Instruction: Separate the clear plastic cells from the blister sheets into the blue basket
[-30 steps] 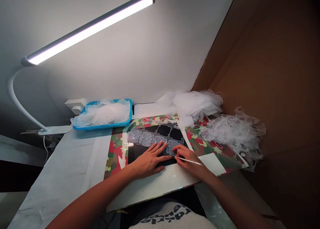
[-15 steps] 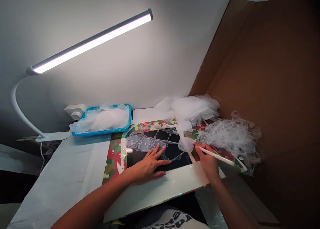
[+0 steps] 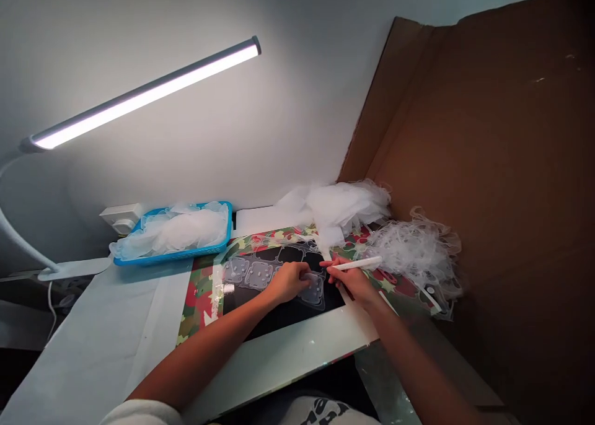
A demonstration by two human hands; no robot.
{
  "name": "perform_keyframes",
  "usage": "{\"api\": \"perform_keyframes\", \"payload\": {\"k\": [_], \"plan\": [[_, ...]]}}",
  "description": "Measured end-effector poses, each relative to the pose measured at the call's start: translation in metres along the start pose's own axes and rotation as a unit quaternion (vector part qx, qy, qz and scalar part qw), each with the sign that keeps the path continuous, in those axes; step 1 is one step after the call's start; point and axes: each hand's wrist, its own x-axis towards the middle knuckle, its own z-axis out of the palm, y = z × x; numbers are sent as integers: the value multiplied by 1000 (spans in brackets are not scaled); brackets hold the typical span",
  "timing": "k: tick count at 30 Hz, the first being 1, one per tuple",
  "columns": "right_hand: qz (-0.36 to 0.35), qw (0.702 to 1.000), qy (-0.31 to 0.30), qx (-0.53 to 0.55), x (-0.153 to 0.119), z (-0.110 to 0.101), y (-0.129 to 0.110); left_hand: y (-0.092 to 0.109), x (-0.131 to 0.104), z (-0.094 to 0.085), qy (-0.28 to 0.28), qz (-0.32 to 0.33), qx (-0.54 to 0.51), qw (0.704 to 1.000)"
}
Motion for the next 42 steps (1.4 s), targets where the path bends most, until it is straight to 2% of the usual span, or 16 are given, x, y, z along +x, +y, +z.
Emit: {"api": "perform_keyframes", "payload": {"k": [3,6,10,13,16,17,19,21,23,24,26,29,32,36,42], "plan": [[67,993,-85,45,15,-5,-2,2,-11,5,37,17,29,999],[101,986,-130,30,19,-4,-6,3,-15,8,51,32,49,997],[82,990,-119,-3,22,1,-7,0,-19,13,81,76,94,989],[49,996,-78,-5,26,1,-4,1,-34,19,110,168,107,974],[58,996,-64,-9,29,-7,-1,5,-62,21,63,300,28,952],[65,996,-67,-12,29,-12,-1,6,-73,19,39,322,-14,946],[72,994,-77,-21,28,-22,-1,5,-90,11,17,296,-85,951],[50,996,-66,-37,26,-29,-4,-1,-100,-1,37,206,-100,973],[-13,997,-24,-67,22,-28,-10,-12,-102,-11,77,128,-33,988],[-53,995,0,-86,20,-23,-13,-18,-101,-15,93,111,22,989],[-127,983,6,-132,14,-5,-19,-32,-98,-16,104,115,136,979],[-187,958,-86,-198,4,30,-20,-44,-98,-10,83,141,240,957],[-230,931,-149,-241,-3,55,-11,-47,-101,-3,75,141,276,948],[-251,915,-158,-273,-4,62,1,-45,-104,-3,76,133,271,950],[-272,894,-154,-322,-2,66,4,-43,-103,-6,83,106,239,962]]}}
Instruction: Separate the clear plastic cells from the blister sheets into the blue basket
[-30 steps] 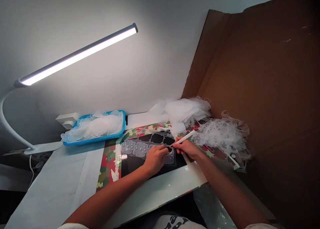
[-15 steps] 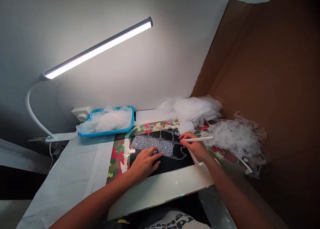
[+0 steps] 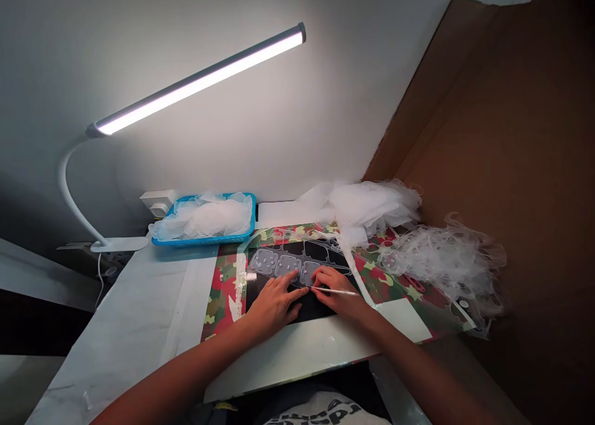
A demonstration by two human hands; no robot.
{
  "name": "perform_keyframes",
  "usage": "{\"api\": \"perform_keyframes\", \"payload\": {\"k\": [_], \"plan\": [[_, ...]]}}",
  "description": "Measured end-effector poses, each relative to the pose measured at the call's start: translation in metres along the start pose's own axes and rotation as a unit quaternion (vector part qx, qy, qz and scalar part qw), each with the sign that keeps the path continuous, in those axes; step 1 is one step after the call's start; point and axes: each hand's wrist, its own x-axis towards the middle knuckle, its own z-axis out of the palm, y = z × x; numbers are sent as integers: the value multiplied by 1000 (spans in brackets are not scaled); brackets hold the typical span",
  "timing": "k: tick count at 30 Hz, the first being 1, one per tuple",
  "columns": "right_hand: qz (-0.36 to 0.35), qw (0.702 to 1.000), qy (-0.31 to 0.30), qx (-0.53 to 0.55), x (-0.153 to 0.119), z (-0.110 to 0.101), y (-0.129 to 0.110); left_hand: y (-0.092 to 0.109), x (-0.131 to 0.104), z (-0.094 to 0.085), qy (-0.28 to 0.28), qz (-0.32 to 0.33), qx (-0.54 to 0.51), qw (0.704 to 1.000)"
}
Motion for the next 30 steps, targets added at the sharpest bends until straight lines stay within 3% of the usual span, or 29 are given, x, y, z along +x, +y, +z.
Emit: {"api": "perform_keyframes", "payload": {"k": [9,14,18,24,30], "plan": [[-2,1000,-10,-8,-6,-2,1,1,-1,-15,-86,-16,2,996],[-46,994,23,-100,-2,3,4,4,-2,-18,-92,-25,0,995],[0,997,56,-53,-2,-9,-1,5,-1,-18,-93,-26,0,995],[-38,999,4,-28,-5,-6,1,6,-1,-17,-82,-28,-3,996],[-59,993,12,-99,-8,9,10,7,0,-18,-86,-32,-8,996]]}}
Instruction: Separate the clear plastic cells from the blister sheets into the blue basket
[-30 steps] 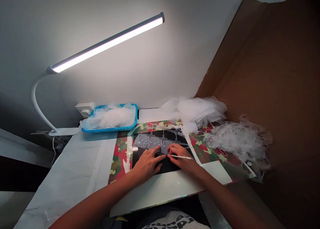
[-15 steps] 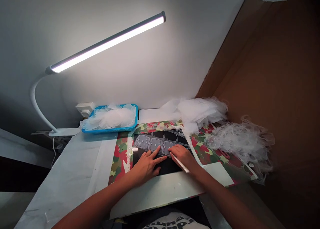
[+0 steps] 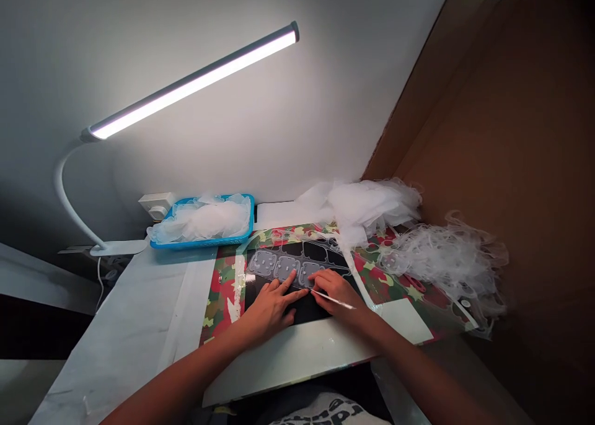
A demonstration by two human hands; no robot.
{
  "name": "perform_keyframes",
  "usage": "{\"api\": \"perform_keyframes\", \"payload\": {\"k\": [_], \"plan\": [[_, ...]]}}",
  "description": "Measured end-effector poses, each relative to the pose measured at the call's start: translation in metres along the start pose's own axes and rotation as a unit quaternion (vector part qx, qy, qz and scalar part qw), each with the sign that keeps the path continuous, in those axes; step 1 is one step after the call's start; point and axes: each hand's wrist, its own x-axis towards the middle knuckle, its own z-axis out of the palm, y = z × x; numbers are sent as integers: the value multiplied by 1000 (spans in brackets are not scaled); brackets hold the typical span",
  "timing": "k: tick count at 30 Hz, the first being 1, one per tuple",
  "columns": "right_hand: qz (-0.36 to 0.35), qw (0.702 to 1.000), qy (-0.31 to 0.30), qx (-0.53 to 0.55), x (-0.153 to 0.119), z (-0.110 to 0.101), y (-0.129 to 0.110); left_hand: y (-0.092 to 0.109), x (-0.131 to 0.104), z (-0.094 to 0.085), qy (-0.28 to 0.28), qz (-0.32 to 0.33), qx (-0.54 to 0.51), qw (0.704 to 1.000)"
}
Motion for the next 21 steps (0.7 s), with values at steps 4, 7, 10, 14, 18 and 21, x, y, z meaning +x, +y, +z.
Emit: {"api": "perform_keyframes", "payload": {"k": [4,7,10,14,18,21], "plan": [[-30,996,4,-85,3,6,-5,-3,2,5,-5,-5,-1,1000],[29,996,43,-67,7,1,-6,-4,3,5,-16,-14,-2,1000],[205,968,143,22,5,-15,6,-2,2,2,-21,-18,-10,1000],[323,905,260,96,-12,-32,29,-2,-2,0,-22,-21,-33,999],[297,892,281,193,-25,-31,26,-14,8,-7,-22,-9,-110,994],[251,908,238,235,-24,-27,4,-25,38,-16,14,-84,-242,967]]}}
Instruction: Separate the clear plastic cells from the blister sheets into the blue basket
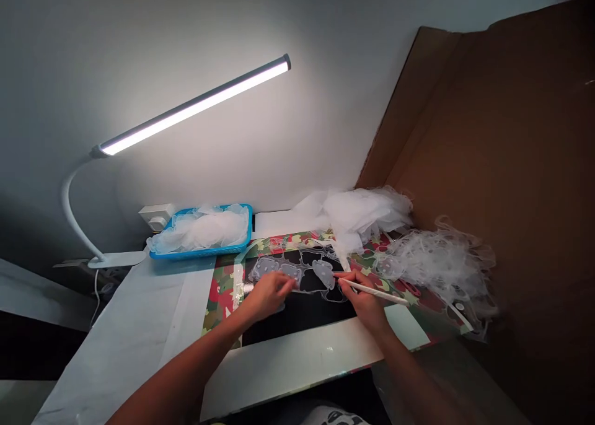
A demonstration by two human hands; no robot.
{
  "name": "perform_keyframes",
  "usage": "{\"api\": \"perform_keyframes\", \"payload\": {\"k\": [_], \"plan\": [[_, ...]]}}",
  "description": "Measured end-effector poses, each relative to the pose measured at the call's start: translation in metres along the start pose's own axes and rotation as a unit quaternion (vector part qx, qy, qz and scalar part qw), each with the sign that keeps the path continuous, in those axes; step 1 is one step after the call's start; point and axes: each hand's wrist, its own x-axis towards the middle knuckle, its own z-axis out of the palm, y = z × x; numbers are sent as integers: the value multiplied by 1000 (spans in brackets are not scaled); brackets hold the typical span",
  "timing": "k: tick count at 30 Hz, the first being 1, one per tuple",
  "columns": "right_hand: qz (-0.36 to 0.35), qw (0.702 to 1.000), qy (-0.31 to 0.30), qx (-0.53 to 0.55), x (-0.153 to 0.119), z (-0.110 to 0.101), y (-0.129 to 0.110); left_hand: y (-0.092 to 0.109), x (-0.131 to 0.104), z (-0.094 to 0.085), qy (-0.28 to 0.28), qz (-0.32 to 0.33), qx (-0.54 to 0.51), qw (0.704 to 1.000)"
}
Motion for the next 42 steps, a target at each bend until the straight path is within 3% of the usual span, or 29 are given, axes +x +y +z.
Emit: {"api": "perform_keyframes", "payload": {"k": [2,5,9,11,15,18,21,25,29,33,36,38,40,42], "plan": [[-23,998,-48,-23,-6,7,-12,0,26,-2,25,-53,-58,997],[-39,990,-125,-52,-5,12,-24,1,58,3,-14,-59,-71,996],[27,991,-133,17,18,10,-21,2,68,17,-14,-31,-49,998],[74,988,-124,49,34,8,-16,5,62,22,17,-15,-27,999],[129,970,-193,77,60,12,-6,12,46,28,73,8,23,997],[133,961,-228,78,67,19,-1,15,40,30,93,14,49,994],[119,965,-220,76,67,25,2,17,34,32,112,40,94,988],[110,981,-156,32,70,27,7,17,10,38,134,165,146,966],[98,985,-139,-14,75,25,11,16,-34,39,62,321,142,934],[85,983,-164,-22,76,22,11,19,-73,33,71,375,107,918],[64,984,-159,-51,77,18,13,26,-90,32,86,367,16,926],[58,986,-140,-70,78,12,14,30,-93,33,103,325,-88,936],[58,986,-133,-79,77,4,14,30,-86,33,147,209,-204,945],[49,984,-142,-98,75,-4,11,26,-71,28,184,57,-307,932]]}}
